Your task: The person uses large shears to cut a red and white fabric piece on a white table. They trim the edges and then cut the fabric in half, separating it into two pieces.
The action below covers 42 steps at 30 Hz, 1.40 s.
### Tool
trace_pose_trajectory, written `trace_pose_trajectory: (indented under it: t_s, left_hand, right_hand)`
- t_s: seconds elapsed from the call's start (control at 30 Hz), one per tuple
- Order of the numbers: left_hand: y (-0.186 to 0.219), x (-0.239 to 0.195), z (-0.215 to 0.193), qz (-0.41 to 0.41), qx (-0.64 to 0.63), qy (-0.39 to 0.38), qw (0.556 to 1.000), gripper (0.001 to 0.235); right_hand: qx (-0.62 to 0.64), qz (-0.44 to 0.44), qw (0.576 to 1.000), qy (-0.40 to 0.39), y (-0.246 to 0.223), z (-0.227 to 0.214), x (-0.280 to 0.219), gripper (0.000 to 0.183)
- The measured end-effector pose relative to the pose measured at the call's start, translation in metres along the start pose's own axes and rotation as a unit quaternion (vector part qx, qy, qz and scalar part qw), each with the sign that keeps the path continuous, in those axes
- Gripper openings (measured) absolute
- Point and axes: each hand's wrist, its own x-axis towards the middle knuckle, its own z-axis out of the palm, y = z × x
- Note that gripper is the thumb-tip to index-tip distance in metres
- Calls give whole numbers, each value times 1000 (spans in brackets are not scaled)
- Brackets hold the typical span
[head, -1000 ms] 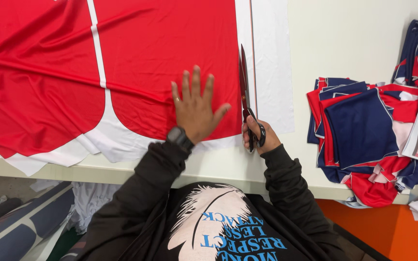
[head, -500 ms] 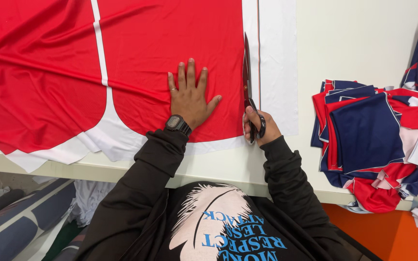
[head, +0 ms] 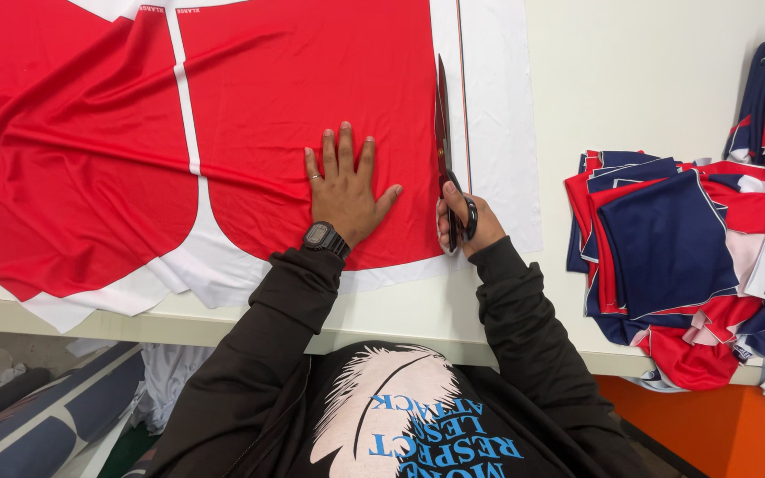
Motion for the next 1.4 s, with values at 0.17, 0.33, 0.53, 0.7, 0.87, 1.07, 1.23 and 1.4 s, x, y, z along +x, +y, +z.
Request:
trace_pose_trajectory:
  t_s: [0.17,0.33,0.53,0.7,0.87,1.07,1.23,1.4]
  left_hand:
    - [0,0,2,-2,3,2,1000,88]
    - [0,1,0,-5,4,-4,1000,88]
    - [1,0,-2,-4,3,0,1000,88]
    - [1,0,-3,-7,8,-5,1000,88]
    - [2,1,-3,-7,10,-1,1000,88]
    - [3,0,-6,-9,21,-7,1000,88]
    - [4,2,-8,-11,29,-17,999,88]
    - [4,2,-8,-16,23,-19,999,88]
  right_hand:
    - [-19,-7,1000,10,-3,0,11,56]
    - [-20,-9,1000,7,-6,1,12,56]
    - [9,8,1000,16,-21,-2,22,59]
    - [6,1,1000,25,-28,-2,37,58]
    - [-10,-16,1000,15,-24,-3,44,53]
    - [-2,-3,1000,19,-36,-5,46,59]
    - [6,-9,1000,18,-52,-3,61,60]
    - [-10,-13,999,31,-53,-3,72,59]
